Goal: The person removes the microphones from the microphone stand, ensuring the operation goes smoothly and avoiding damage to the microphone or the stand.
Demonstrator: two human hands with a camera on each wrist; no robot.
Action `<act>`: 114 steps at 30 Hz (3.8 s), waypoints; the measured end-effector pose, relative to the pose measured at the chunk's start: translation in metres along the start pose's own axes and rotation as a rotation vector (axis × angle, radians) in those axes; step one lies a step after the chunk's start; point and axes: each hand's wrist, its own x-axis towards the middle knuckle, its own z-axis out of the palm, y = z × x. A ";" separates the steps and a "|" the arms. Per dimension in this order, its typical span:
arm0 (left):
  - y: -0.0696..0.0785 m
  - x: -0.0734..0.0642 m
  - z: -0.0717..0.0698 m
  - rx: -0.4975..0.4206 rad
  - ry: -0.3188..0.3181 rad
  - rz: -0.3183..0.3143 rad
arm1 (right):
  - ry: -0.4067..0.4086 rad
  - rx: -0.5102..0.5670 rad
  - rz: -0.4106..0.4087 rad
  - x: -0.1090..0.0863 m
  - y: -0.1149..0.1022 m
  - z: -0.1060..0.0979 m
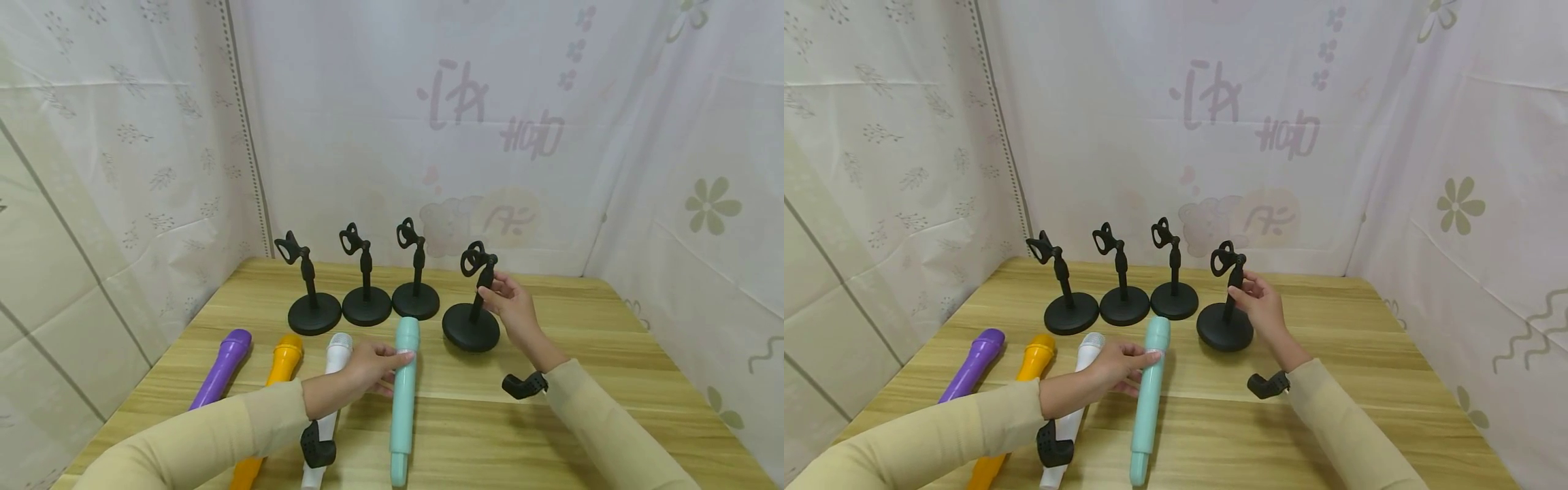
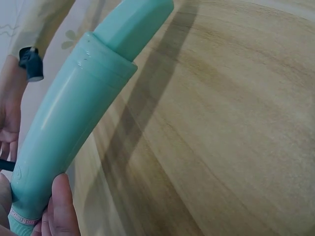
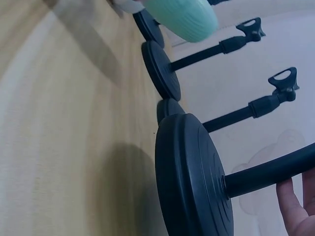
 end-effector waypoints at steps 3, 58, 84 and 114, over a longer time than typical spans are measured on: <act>-0.002 0.001 0.001 0.002 0.003 0.001 | 0.007 0.002 -0.008 0.007 0.001 -0.001; -0.023 0.008 0.009 0.114 0.034 -0.005 | 0.153 -0.005 0.094 0.065 0.021 -0.005; -0.024 0.012 0.011 0.099 0.036 0.022 | 0.183 -0.022 0.072 0.076 0.042 -0.010; -0.023 0.011 0.012 0.121 0.074 0.037 | 0.190 -0.029 0.075 0.074 0.043 -0.010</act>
